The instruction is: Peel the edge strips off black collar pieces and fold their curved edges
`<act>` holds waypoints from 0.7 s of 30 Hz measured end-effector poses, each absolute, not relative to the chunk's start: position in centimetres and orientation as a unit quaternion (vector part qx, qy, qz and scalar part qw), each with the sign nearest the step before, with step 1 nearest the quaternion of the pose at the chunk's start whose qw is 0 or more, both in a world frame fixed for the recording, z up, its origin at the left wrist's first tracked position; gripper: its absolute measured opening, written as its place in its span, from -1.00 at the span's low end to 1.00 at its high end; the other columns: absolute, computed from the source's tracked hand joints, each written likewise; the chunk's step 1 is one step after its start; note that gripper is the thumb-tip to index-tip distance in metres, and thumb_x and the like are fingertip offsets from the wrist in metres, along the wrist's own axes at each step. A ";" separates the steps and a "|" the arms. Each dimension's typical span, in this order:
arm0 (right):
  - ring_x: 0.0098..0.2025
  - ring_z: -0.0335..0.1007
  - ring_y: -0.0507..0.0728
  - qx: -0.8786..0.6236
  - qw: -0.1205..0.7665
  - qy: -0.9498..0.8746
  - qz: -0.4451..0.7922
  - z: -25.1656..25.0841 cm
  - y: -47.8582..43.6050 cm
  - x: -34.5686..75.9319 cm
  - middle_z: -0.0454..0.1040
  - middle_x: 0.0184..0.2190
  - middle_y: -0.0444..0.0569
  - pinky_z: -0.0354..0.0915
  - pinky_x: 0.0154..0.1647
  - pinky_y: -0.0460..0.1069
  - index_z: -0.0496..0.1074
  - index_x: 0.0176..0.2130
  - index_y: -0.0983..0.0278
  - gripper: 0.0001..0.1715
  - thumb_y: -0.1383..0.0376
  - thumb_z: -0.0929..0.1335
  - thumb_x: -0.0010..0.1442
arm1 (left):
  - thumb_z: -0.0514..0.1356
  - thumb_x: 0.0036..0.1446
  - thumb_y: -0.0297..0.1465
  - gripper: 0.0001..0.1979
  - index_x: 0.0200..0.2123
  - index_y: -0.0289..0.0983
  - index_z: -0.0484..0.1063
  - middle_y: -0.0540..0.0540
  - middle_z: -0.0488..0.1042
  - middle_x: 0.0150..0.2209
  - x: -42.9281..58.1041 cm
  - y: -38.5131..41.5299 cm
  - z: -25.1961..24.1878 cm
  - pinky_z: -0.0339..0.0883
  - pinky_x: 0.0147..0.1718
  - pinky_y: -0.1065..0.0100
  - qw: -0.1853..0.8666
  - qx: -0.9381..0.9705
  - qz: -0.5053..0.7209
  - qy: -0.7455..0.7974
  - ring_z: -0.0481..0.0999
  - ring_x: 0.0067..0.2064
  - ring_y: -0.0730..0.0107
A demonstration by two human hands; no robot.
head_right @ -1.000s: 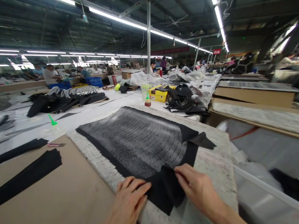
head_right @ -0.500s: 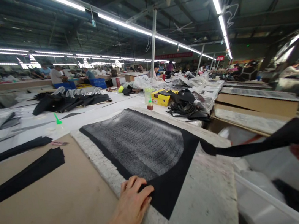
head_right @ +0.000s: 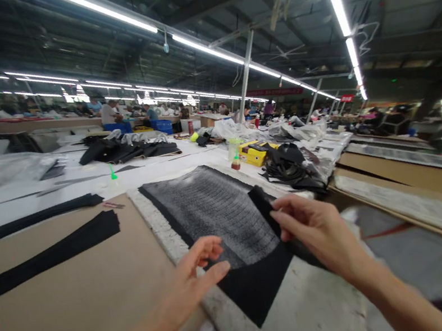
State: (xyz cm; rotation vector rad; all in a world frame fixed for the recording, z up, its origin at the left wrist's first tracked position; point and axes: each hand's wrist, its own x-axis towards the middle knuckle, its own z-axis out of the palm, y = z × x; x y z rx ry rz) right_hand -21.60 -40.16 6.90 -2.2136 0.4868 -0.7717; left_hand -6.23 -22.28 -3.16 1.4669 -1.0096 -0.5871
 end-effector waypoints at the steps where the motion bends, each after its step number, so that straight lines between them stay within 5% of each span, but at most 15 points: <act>1: -0.54 0.32 0.02 -0.872 0.373 0.166 -0.269 6.4 -38.5 -20.1 0.39 -0.62 -0.18 0.25 -0.44 -0.06 0.40 -0.23 0.24 -0.64 0.01 0.38 0.16 | 0.23 0.07 -0.13 -0.52 0.00 -0.22 0.32 -0.17 0.42 -0.06 -5.5 -21.1 -1.9 0.19 0.01 0.15 0.628 0.613 -0.262 -0.402 0.38 0.00 0.17; 6: -0.57 0.26 -0.01 -0.892 0.423 0.044 -0.154 4.4 -31.7 -13.6 0.31 -0.60 -0.24 0.18 -0.51 -0.10 0.40 -0.24 0.23 -0.75 0.10 0.32 0.24 | 0.36 -0.11 -0.21 -0.31 0.11 -0.16 0.25 -0.15 0.36 0.08 -1.5 -13.5 1.8 0.13 0.09 0.15 0.670 0.623 -0.179 -0.362 0.29 0.14 0.13; 11: -0.56 0.18 -0.03 -0.901 0.411 -0.069 -0.117 4.6 -25.2 -7.5 0.26 -0.61 -0.24 0.13 -0.53 -0.11 0.41 -0.32 0.24 -0.82 0.19 0.31 0.24 | 0.35 -0.08 -0.29 -0.66 -0.22 -0.30 0.47 -0.10 0.52 -0.21 0.5 -5.8 2.5 0.26 -0.05 0.23 0.669 0.626 -0.223 -0.333 0.45 -0.07 0.14; 14: -0.51 0.22 -0.02 -0.901 0.401 -0.133 -0.101 4.3 -21.4 -4.3 0.31 -0.57 -0.24 0.15 -0.46 -0.10 0.43 -0.25 0.23 -0.90 0.27 0.31 0.22 | 0.34 -0.06 -0.29 -0.67 -0.21 -0.33 0.50 -0.08 0.56 -0.31 0.8 -1.3 1.8 0.31 -0.15 0.32 0.712 0.597 -0.259 -0.264 0.50 -0.20 0.22; 18: -0.34 0.35 0.02 -0.900 0.392 -0.177 -0.069 2.2 -18.0 -2.7 0.44 -0.35 -0.17 0.25 -0.30 -0.08 0.36 0.03 0.20 -0.63 0.33 0.31 0.21 | 0.37 -0.11 -0.28 -0.58 -0.15 -0.32 0.51 -0.09 0.59 -0.30 1.7 6.3 -1.5 0.35 -0.21 0.37 0.728 0.636 -0.229 -0.113 0.53 -0.24 0.24; 21: -0.21 0.38 0.06 -0.918 0.353 -0.169 -0.060 0.0 -17.9 -3.9 0.45 -0.20 -0.09 0.28 -0.14 -0.03 0.38 0.01 0.18 -0.70 0.26 0.27 0.27 | 0.39 -0.19 -0.22 -0.56 -0.22 -0.33 0.53 -0.12 0.59 -0.31 2.0 12.6 -4.8 0.36 -0.32 0.38 0.693 0.697 -0.186 0.003 0.54 -0.30 0.22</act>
